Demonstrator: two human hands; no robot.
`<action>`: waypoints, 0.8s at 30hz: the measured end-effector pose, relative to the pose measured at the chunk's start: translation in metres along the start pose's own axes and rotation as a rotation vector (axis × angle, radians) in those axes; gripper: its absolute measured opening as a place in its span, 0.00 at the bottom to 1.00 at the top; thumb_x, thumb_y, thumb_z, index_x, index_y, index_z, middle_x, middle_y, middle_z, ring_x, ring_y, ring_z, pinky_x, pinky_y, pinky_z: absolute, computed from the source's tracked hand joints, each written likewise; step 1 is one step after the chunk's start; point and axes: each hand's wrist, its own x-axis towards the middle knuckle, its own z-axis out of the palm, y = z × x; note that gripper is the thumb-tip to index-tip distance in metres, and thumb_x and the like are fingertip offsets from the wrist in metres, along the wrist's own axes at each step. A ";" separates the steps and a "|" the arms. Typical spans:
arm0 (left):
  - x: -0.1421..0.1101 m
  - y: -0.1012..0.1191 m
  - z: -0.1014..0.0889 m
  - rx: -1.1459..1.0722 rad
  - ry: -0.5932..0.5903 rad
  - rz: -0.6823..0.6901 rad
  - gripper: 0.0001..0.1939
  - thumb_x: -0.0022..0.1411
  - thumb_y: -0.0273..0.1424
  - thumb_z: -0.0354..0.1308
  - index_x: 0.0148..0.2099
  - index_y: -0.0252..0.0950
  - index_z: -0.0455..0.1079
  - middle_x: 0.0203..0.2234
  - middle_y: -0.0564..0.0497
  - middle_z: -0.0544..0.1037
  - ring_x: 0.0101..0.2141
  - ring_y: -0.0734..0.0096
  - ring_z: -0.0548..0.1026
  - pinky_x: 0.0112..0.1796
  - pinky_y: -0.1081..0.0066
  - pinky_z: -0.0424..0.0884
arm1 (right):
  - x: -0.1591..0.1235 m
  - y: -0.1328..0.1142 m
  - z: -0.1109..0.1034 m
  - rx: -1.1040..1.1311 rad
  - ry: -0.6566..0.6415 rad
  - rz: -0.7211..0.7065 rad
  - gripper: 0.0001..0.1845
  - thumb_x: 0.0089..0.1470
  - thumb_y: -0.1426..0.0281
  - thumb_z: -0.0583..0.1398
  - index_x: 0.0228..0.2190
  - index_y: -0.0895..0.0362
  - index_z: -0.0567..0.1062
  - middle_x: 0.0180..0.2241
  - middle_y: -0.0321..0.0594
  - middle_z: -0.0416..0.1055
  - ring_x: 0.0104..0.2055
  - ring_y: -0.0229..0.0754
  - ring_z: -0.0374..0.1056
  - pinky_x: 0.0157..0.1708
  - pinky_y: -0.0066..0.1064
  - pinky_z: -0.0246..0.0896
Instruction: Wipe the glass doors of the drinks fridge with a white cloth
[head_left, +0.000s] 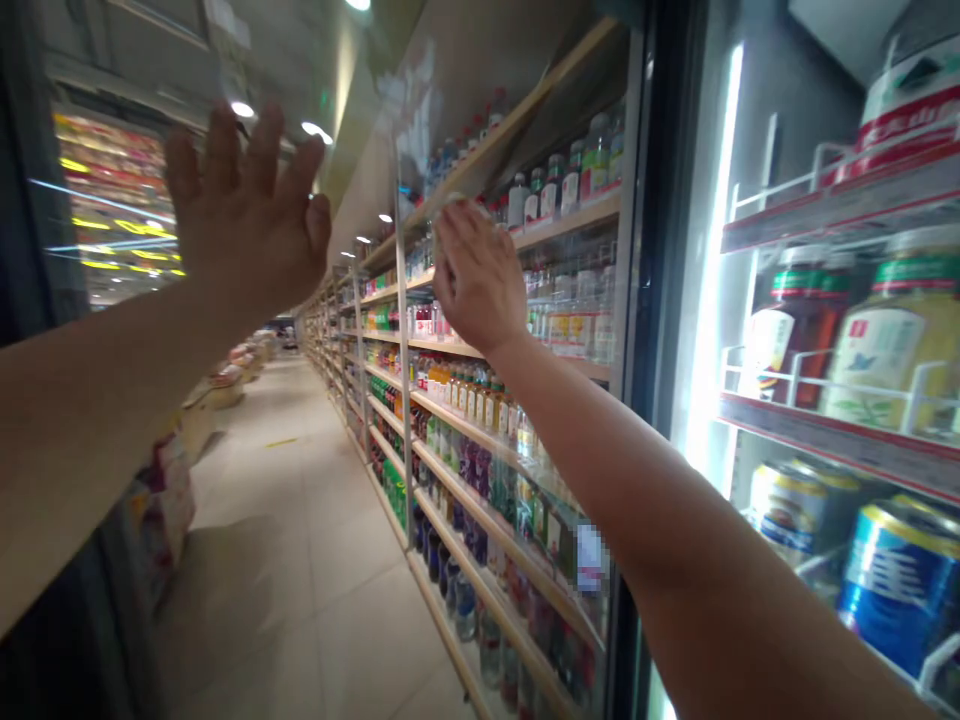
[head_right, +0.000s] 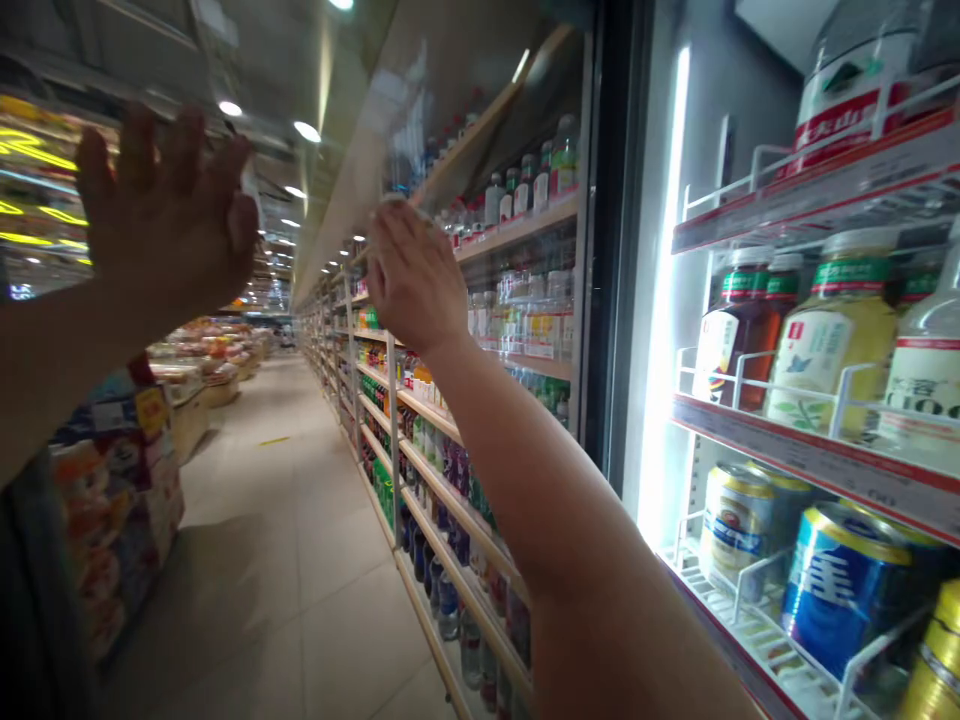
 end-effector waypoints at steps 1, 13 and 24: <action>0.000 0.000 0.000 0.003 -0.001 -0.006 0.36 0.71 0.51 0.24 0.77 0.54 0.40 0.73 0.76 0.32 0.73 0.55 0.35 0.69 0.50 0.28 | 0.001 0.001 0.003 0.006 0.070 0.097 0.28 0.68 0.68 0.44 0.65 0.56 0.66 0.70 0.45 0.57 0.75 0.48 0.44 0.74 0.55 0.39; 0.000 0.002 -0.004 -0.050 -0.005 0.000 0.33 0.72 0.51 0.28 0.77 0.59 0.38 0.72 0.80 0.31 0.73 0.52 0.34 0.68 0.48 0.26 | -0.003 0.002 0.000 -0.060 0.005 0.012 0.26 0.69 0.66 0.47 0.65 0.53 0.66 0.70 0.42 0.57 0.75 0.45 0.45 0.75 0.50 0.42; 0.001 -0.008 0.004 -0.011 0.026 0.050 0.34 0.72 0.52 0.25 0.77 0.59 0.37 0.71 0.83 0.28 0.73 0.53 0.34 0.68 0.47 0.27 | 0.060 0.018 0.030 0.096 0.196 0.065 0.35 0.65 0.58 0.39 0.62 0.59 0.69 0.67 0.36 0.61 0.75 0.38 0.44 0.74 0.39 0.38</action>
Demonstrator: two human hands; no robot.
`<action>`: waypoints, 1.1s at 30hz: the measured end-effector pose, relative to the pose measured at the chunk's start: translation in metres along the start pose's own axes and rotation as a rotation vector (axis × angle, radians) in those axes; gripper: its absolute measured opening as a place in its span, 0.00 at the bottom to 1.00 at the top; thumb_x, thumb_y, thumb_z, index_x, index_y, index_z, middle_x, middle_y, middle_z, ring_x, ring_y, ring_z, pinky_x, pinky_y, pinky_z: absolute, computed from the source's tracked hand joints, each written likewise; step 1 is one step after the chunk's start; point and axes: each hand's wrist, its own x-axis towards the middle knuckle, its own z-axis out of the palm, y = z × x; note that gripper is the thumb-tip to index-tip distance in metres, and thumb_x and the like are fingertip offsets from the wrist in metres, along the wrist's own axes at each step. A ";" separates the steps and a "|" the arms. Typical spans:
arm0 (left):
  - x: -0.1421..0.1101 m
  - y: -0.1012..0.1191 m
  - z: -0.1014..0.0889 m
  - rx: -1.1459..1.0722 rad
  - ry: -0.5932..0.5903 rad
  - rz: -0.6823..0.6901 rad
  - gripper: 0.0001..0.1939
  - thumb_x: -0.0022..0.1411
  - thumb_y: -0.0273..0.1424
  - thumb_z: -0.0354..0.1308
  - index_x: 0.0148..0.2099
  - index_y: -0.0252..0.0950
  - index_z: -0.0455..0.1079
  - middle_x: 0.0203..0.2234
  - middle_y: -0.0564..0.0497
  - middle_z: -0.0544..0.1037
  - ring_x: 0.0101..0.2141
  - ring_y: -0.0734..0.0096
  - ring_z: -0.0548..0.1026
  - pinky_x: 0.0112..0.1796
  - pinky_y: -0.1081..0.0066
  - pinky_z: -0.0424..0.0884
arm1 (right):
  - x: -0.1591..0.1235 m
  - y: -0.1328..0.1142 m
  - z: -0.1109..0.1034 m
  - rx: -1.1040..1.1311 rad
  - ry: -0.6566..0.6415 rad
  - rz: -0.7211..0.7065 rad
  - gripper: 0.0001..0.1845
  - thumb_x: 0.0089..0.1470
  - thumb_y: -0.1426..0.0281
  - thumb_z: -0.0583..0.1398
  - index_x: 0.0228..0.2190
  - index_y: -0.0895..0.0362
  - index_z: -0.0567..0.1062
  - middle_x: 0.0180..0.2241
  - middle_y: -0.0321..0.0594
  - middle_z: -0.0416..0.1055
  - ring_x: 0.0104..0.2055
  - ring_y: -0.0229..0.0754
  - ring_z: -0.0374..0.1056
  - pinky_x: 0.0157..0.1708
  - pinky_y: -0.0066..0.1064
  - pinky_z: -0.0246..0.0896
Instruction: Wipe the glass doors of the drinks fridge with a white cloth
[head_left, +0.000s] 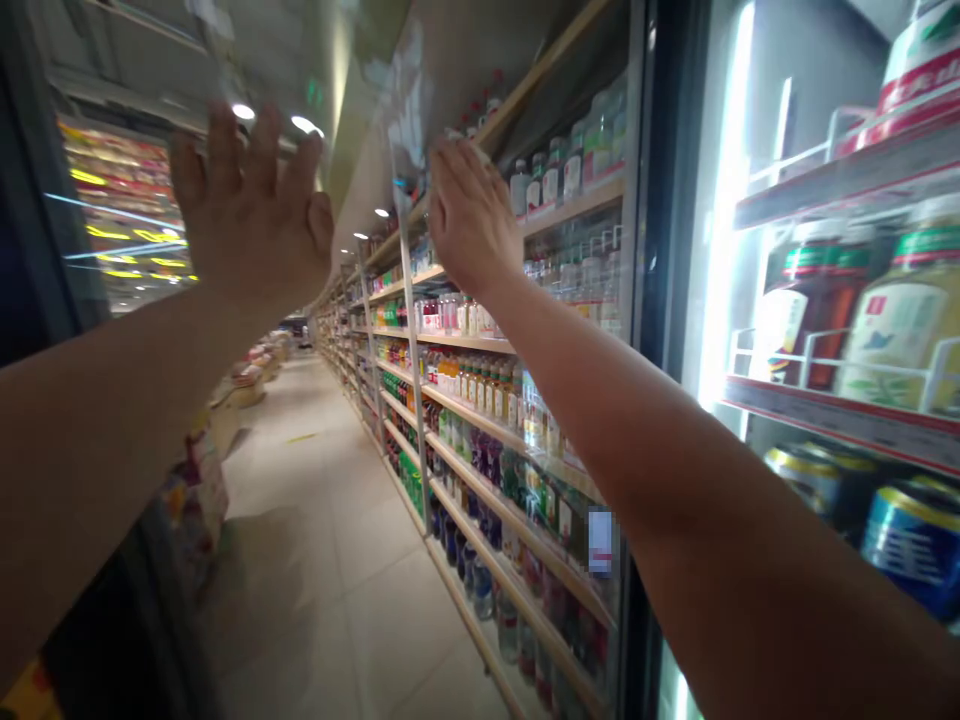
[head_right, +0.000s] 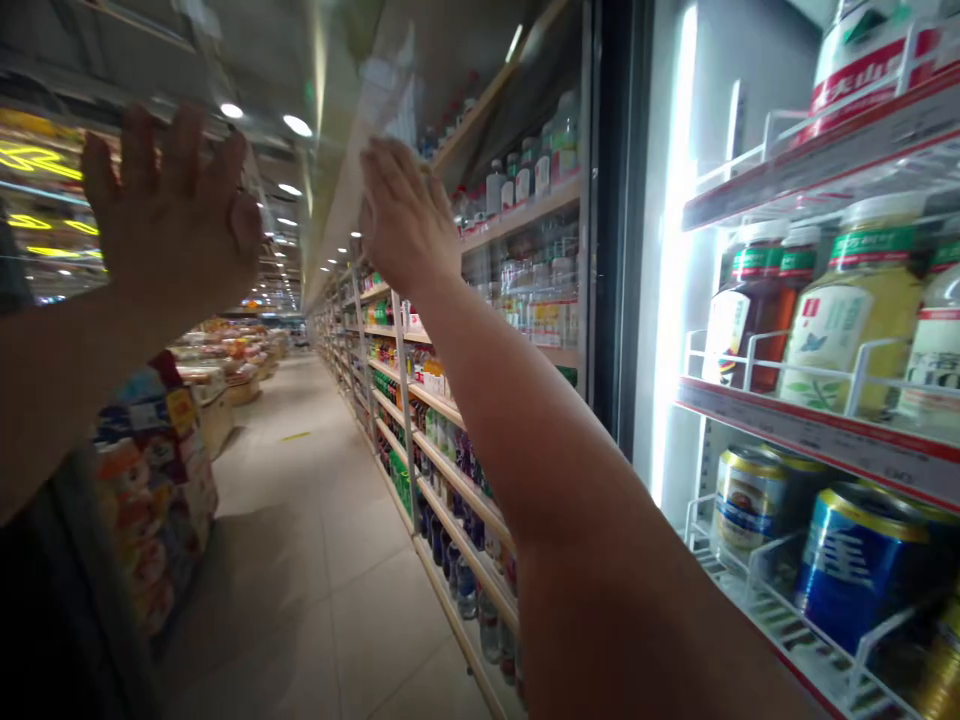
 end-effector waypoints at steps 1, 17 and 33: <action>0.000 0.000 0.000 -0.008 -0.001 -0.006 0.34 0.71 0.53 0.25 0.77 0.60 0.37 0.71 0.84 0.28 0.73 0.53 0.34 0.68 0.47 0.27 | 0.004 0.003 0.001 -0.027 0.052 0.095 0.36 0.64 0.59 0.39 0.63 0.62 0.68 0.67 0.40 0.61 0.74 0.40 0.46 0.74 0.40 0.38; -0.001 0.011 -0.011 0.039 -0.042 -0.036 0.33 0.74 0.50 0.27 0.77 0.56 0.38 0.72 0.78 0.31 0.73 0.55 0.34 0.69 0.49 0.28 | -0.011 -0.008 -0.018 -0.121 0.050 0.200 0.33 0.64 0.60 0.46 0.65 0.56 0.67 0.70 0.40 0.54 0.75 0.47 0.45 0.73 0.47 0.47; 0.001 0.012 -0.011 -0.010 -0.028 -0.043 0.33 0.72 0.51 0.27 0.77 0.58 0.38 0.72 0.81 0.30 0.73 0.54 0.33 0.68 0.49 0.27 | -0.019 -0.007 -0.010 0.078 0.063 0.026 0.35 0.66 0.53 0.41 0.57 0.57 0.75 0.67 0.41 0.61 0.75 0.43 0.42 0.72 0.44 0.45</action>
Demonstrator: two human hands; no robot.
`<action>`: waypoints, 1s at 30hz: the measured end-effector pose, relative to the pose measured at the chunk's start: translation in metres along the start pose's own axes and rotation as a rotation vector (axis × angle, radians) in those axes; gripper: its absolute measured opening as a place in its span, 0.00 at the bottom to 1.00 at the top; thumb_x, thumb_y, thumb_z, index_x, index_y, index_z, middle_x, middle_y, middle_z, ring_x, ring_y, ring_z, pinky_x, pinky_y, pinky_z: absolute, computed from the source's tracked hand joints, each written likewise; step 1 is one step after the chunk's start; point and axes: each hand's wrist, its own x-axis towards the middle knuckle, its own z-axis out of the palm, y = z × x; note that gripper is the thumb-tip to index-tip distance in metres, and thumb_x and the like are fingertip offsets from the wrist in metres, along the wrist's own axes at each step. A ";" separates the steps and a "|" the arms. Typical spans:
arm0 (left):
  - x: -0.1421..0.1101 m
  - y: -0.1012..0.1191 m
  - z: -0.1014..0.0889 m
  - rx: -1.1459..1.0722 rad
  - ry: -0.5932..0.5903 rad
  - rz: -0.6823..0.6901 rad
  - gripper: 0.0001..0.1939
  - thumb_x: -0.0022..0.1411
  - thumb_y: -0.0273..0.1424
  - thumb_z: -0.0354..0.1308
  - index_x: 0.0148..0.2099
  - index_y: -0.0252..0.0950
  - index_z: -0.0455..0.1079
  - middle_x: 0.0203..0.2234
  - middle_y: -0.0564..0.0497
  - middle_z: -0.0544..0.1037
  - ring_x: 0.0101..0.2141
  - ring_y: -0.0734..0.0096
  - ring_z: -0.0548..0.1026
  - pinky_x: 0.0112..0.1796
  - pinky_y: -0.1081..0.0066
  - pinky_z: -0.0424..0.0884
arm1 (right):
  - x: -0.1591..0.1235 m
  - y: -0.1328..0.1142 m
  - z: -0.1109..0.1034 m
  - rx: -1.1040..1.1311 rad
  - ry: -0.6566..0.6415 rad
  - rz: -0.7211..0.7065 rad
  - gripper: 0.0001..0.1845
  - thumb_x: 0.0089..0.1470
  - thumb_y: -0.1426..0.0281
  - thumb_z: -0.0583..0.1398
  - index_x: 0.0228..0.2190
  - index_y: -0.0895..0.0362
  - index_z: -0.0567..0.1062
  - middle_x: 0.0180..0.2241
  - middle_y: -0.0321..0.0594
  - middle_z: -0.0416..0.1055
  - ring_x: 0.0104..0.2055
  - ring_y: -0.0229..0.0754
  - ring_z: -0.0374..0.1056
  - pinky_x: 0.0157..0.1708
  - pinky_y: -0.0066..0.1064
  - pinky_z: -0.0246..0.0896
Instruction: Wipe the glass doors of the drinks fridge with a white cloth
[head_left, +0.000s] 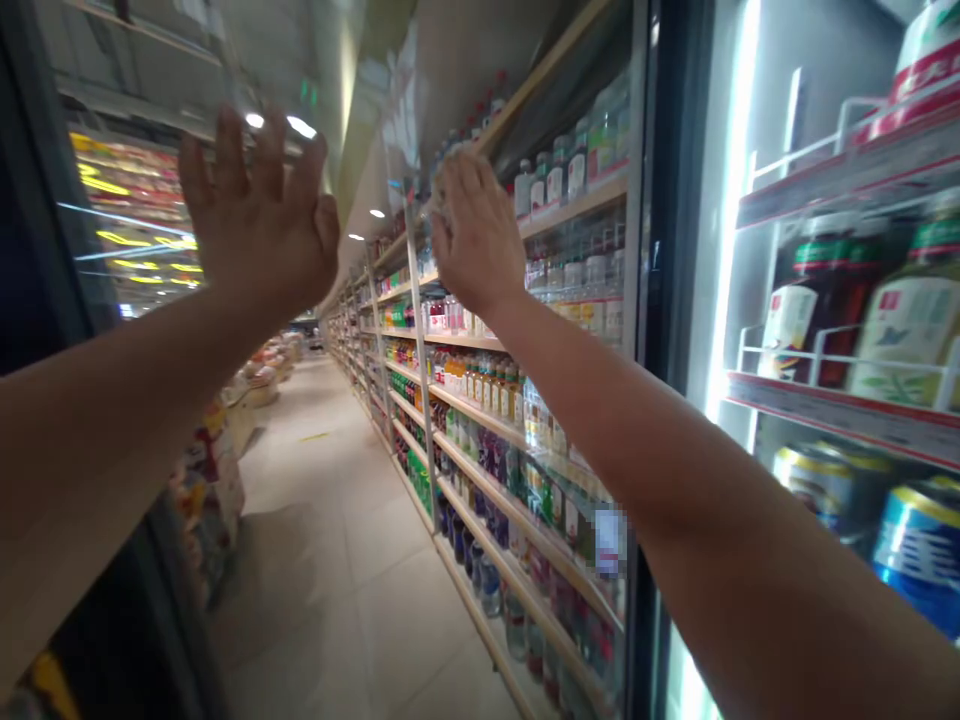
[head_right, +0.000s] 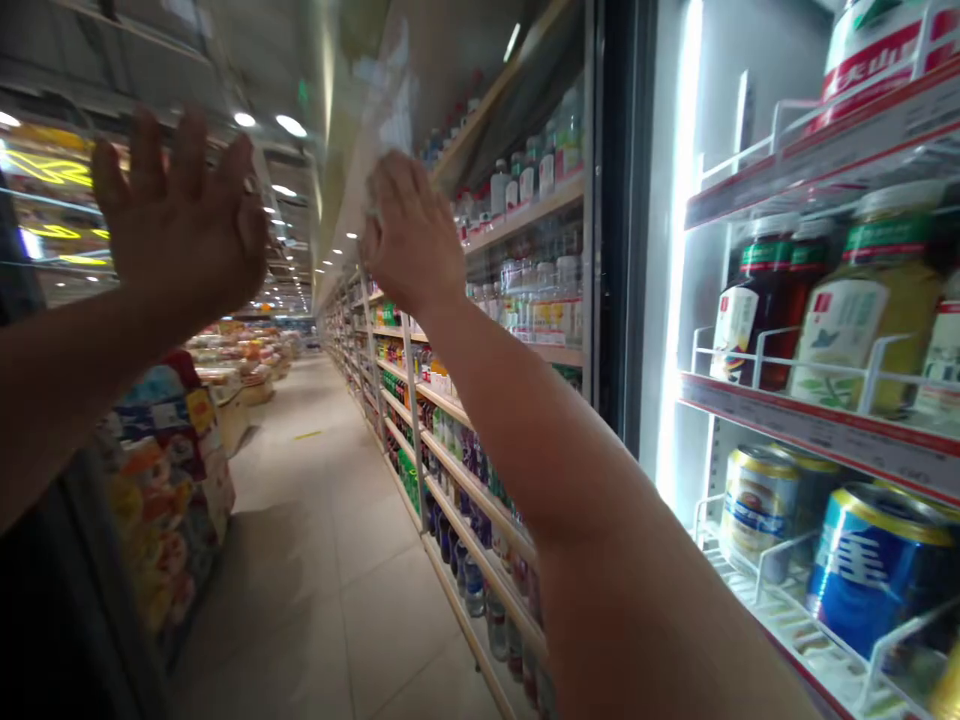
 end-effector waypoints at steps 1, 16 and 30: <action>0.000 0.000 0.000 -0.011 -0.007 -0.009 0.34 0.72 0.52 0.28 0.77 0.56 0.40 0.72 0.79 0.32 0.73 0.54 0.33 0.69 0.50 0.26 | 0.001 0.001 -0.001 0.053 -0.056 -0.130 0.37 0.65 0.51 0.38 0.54 0.53 0.77 0.65 0.36 0.65 0.75 0.40 0.41 0.71 0.38 0.46; 0.006 0.003 -0.005 0.050 -0.102 -0.098 0.39 0.67 0.49 0.36 0.77 0.48 0.43 0.74 0.70 0.33 0.73 0.58 0.31 0.69 0.56 0.22 | -0.003 -0.023 -0.007 -0.123 -0.215 -0.311 0.31 0.68 0.64 0.41 0.63 0.60 0.68 0.68 0.35 0.60 0.73 0.45 0.51 0.73 0.41 0.45; -0.026 -0.040 -0.032 0.073 -0.113 -0.196 0.39 0.70 0.43 0.37 0.77 0.29 0.42 0.75 0.47 0.41 0.73 0.56 0.36 0.70 0.52 0.33 | -0.013 -0.059 -0.006 -0.093 -0.491 -0.424 0.28 0.65 0.69 0.51 0.65 0.58 0.65 0.71 0.42 0.55 0.76 0.49 0.42 0.76 0.50 0.38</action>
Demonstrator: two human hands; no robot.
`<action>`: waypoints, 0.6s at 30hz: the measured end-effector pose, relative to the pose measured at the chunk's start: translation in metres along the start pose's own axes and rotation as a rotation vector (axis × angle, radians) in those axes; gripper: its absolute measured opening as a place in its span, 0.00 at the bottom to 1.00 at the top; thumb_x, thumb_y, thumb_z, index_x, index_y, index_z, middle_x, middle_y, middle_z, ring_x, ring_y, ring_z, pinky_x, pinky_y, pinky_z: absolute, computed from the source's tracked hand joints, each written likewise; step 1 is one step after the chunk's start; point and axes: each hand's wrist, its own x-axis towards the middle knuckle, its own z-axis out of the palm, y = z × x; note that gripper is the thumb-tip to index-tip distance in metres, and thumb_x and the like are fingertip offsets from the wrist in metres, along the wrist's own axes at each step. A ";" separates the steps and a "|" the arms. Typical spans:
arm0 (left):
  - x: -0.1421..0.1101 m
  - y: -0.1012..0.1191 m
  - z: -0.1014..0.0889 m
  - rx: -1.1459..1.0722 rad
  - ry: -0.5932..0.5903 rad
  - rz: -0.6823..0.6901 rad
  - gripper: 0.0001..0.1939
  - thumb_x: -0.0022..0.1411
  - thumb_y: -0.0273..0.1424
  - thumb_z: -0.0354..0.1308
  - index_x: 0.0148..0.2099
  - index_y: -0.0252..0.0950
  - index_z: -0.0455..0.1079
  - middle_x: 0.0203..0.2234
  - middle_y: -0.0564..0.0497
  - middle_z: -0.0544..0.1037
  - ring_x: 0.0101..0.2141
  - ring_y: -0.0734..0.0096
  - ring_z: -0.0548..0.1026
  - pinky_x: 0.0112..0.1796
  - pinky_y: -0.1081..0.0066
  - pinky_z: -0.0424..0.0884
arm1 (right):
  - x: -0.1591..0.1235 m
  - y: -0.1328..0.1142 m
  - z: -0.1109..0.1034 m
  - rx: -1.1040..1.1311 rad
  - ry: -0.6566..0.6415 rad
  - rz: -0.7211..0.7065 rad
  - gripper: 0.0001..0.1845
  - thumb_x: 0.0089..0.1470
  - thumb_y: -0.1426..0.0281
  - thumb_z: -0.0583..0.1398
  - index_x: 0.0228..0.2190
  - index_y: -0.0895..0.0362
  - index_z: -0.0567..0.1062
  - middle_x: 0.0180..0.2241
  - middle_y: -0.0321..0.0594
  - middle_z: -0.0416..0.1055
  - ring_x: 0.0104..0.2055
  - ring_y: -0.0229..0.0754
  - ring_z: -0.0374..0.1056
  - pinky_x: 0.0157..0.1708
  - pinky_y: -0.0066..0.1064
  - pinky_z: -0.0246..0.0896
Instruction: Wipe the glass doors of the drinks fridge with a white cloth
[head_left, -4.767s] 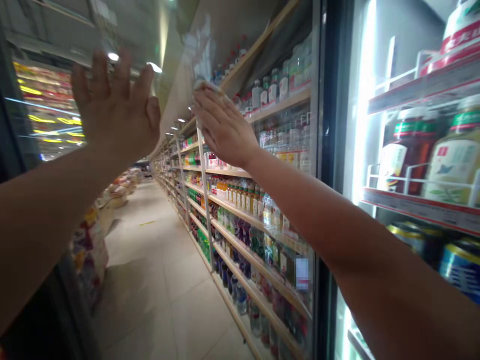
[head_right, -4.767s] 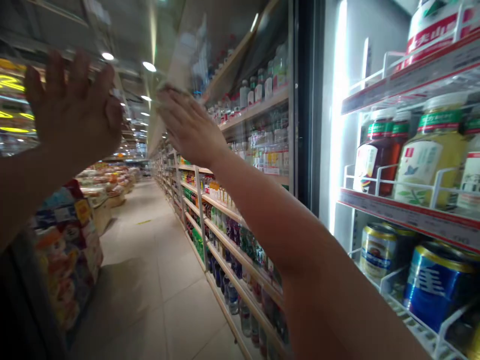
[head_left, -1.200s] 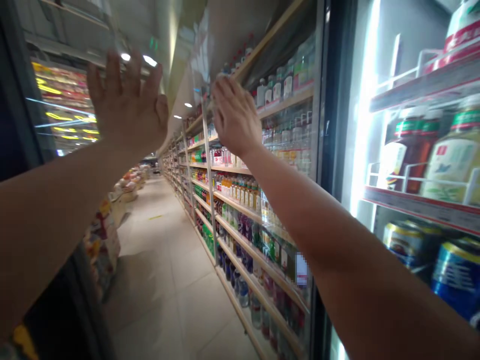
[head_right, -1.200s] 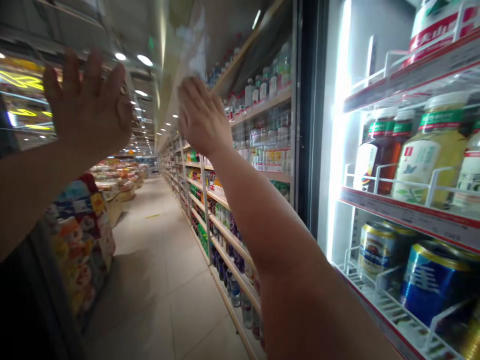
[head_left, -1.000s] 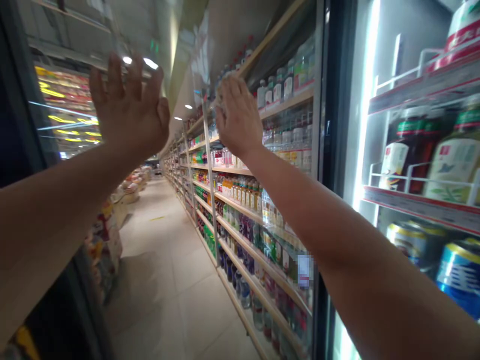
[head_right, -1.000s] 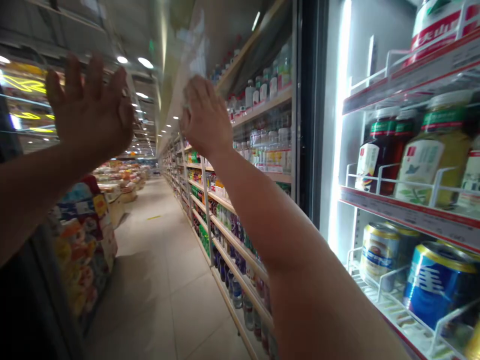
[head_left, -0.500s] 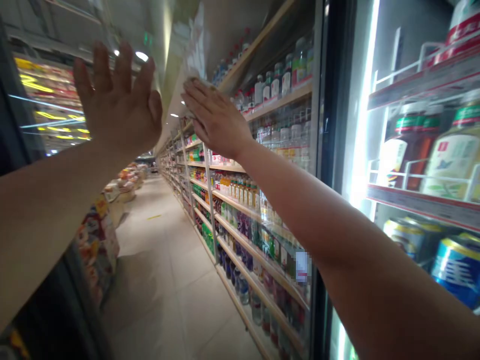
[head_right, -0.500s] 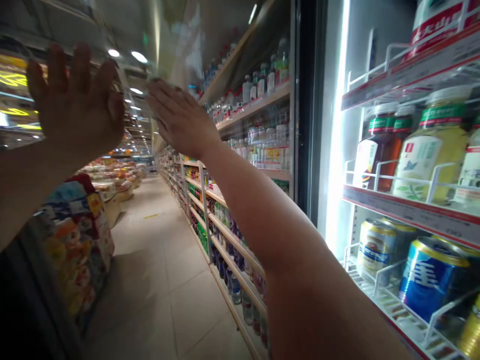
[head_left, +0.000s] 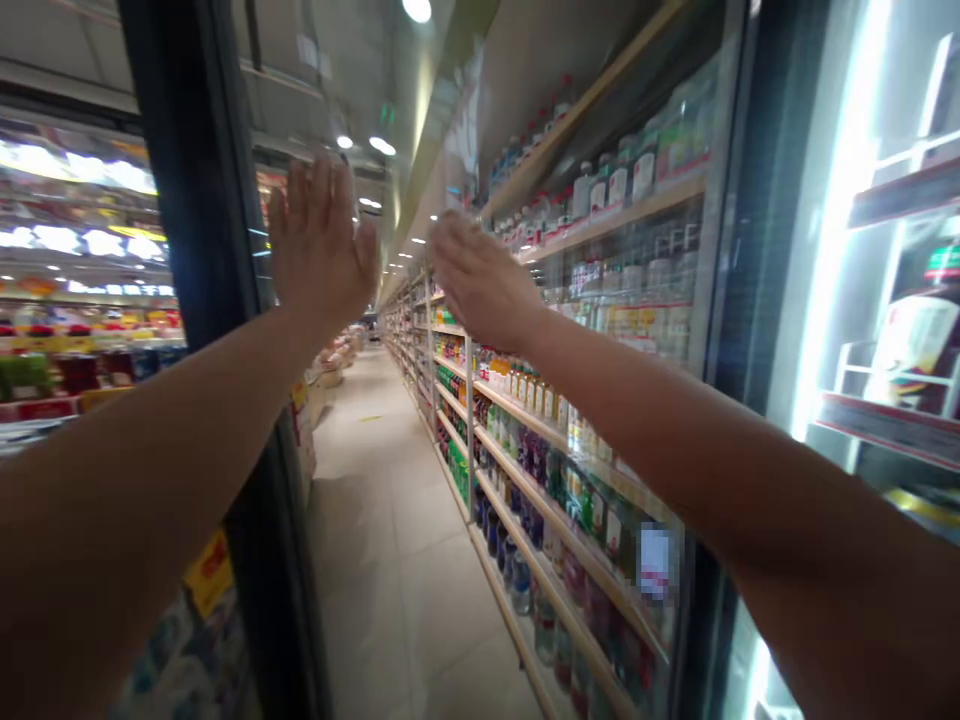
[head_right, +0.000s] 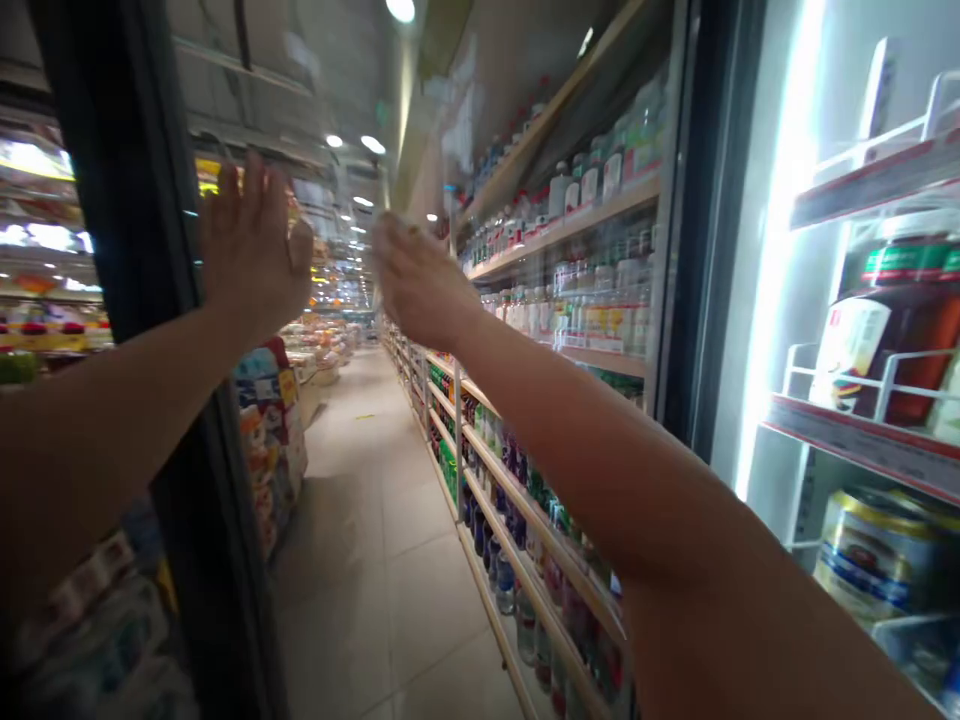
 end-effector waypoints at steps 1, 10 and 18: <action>0.000 0.001 0.000 0.001 0.002 0.007 0.39 0.70 0.43 0.37 0.77 0.29 0.43 0.75 0.46 0.41 0.73 0.56 0.36 0.70 0.51 0.34 | 0.004 -0.002 0.000 0.019 -0.041 -0.101 0.28 0.65 0.69 0.51 0.65 0.56 0.65 0.70 0.39 0.56 0.75 0.47 0.43 0.76 0.49 0.38; 0.000 0.006 -0.007 0.046 0.006 0.012 0.38 0.70 0.40 0.38 0.77 0.29 0.43 0.75 0.47 0.42 0.73 0.48 0.33 0.69 0.45 0.31 | 0.036 0.000 -0.008 -0.057 0.164 0.517 0.28 0.70 0.66 0.48 0.68 0.53 0.61 0.73 0.46 0.46 0.76 0.59 0.38 0.71 0.65 0.40; 0.001 0.000 -0.001 0.012 0.058 0.057 0.37 0.72 0.44 0.39 0.77 0.33 0.45 0.75 0.47 0.44 0.73 0.51 0.37 0.69 0.47 0.35 | 0.027 0.008 -0.007 -0.003 0.090 0.261 0.32 0.66 0.67 0.44 0.69 0.55 0.58 0.72 0.40 0.50 0.76 0.48 0.40 0.75 0.51 0.36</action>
